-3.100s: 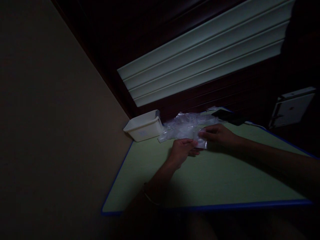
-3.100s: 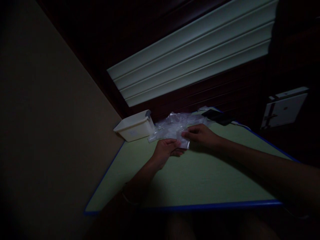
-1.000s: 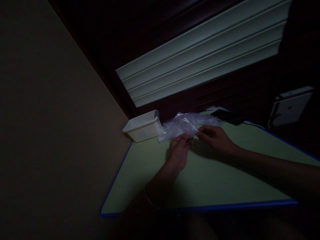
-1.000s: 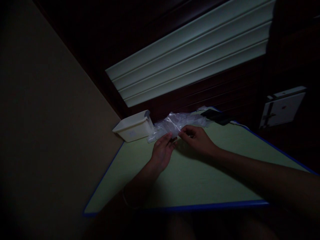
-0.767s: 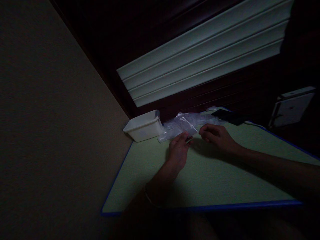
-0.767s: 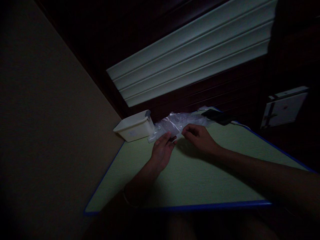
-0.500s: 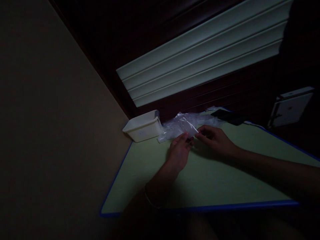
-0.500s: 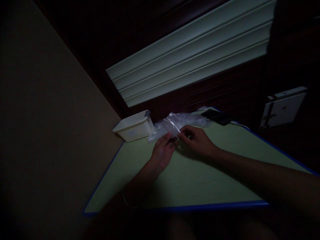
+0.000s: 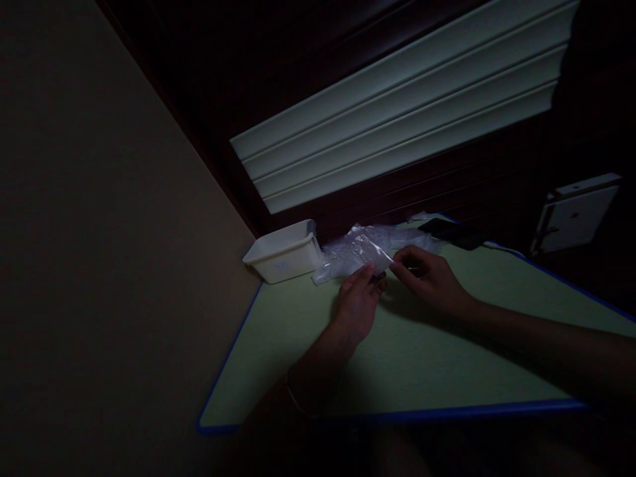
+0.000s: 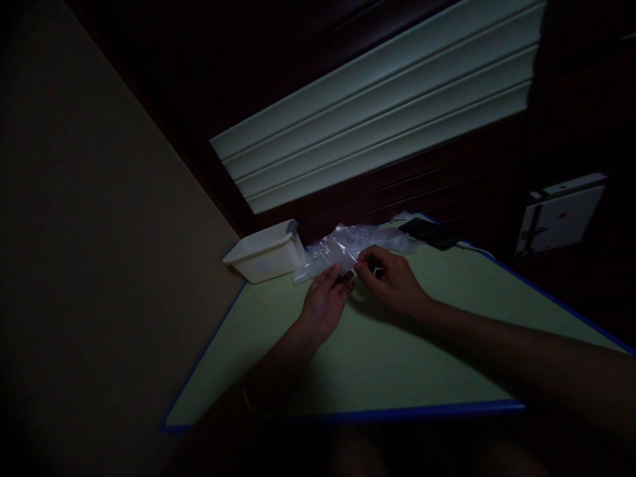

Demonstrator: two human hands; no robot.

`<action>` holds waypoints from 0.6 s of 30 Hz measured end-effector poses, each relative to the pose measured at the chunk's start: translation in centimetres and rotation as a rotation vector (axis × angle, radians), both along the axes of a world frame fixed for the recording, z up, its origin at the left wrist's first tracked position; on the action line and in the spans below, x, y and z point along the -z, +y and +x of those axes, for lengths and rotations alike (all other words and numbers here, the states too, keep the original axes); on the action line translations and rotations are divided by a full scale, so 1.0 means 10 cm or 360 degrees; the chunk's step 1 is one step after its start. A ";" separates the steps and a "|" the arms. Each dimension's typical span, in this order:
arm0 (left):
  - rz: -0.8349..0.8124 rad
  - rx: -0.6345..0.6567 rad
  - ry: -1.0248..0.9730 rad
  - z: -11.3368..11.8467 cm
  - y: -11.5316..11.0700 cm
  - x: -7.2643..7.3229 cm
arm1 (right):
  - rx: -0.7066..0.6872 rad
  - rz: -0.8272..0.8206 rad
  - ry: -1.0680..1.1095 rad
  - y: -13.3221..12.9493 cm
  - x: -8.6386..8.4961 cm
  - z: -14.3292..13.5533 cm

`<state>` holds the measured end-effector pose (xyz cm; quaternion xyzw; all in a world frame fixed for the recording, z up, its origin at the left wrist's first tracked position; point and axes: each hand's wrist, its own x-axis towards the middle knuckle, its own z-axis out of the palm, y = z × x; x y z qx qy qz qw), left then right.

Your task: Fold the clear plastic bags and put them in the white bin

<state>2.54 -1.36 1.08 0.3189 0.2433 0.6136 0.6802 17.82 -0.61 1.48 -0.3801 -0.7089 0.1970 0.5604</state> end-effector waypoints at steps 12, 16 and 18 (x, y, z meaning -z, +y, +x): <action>-0.0017 -0.0048 0.0018 0.00 -0.01 -0.02 | 0.0072 0.0036 0.0065 -0.02 -0.07 0.02; -0.0004 -0.0088 0.0041 0.00 -0.01 -0.02 | -0.0003 -0.0136 0.0234 -0.01 -0.06 0.02; 0.0022 -0.0077 0.0068 0.00 -0.01 -0.02 | -0.0042 -0.0191 0.0266 0.00 -0.05 0.01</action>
